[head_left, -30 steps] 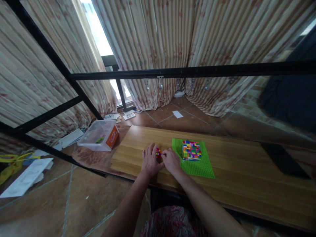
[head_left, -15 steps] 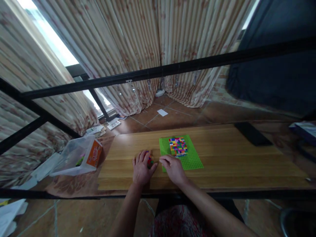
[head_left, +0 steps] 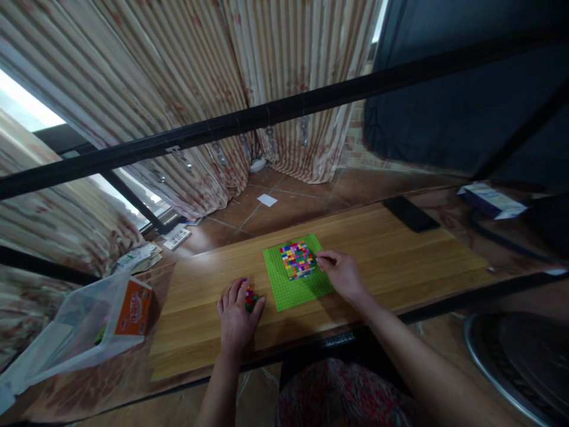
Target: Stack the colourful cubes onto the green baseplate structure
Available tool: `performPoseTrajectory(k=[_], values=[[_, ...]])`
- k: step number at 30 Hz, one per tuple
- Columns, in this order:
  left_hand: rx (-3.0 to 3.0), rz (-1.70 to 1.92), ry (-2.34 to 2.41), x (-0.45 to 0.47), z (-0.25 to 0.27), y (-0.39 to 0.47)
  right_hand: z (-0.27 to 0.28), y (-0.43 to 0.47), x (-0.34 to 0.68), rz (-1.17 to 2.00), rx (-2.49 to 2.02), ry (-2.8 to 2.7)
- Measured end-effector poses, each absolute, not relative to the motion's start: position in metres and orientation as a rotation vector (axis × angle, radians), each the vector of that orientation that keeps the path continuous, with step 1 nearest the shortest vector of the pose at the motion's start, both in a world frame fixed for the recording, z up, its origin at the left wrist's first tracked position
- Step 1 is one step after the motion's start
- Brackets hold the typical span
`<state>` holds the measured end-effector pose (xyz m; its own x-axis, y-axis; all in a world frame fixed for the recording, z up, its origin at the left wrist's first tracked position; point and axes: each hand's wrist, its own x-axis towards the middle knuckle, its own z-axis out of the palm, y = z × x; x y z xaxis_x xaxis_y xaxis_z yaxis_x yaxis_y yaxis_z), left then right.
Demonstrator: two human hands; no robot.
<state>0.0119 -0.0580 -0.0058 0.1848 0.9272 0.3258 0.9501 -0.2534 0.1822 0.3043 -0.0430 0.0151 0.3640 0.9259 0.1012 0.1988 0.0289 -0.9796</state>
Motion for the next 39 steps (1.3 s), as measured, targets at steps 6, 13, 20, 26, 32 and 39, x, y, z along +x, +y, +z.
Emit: performPoseTrajectory(k=[6, 13, 20, 26, 32, 39], values=[[-2.373, -0.577, -1.885, 0.012, -0.005, -0.059, 0.021, -0.033, 0.304, 0.645, -1.589, -1.189], [-2.376, -0.588, -1.882, 0.013, -0.006, -0.059, 0.028, -0.027, 0.299, 0.625, -1.704, -1.244], [-2.379, -0.612, -1.877, 0.012, -0.005, -0.059, 0.033, -0.024, 0.293, 0.614, -1.779, -1.229], [-2.383, -0.608, -1.882, 0.012, -0.005, -0.059, 0.022, -0.023, 0.291, 0.682, -1.674, -1.136], [-2.390, -0.616, -1.879, 0.012, -0.003, -0.059, 0.012, -0.020, 0.296, 0.815, -1.539, -1.042], [-2.384, -0.597, -1.871, 0.012, -0.005, -0.059, 0.008, -0.017, 0.296, 0.875, -1.540, -0.985]])
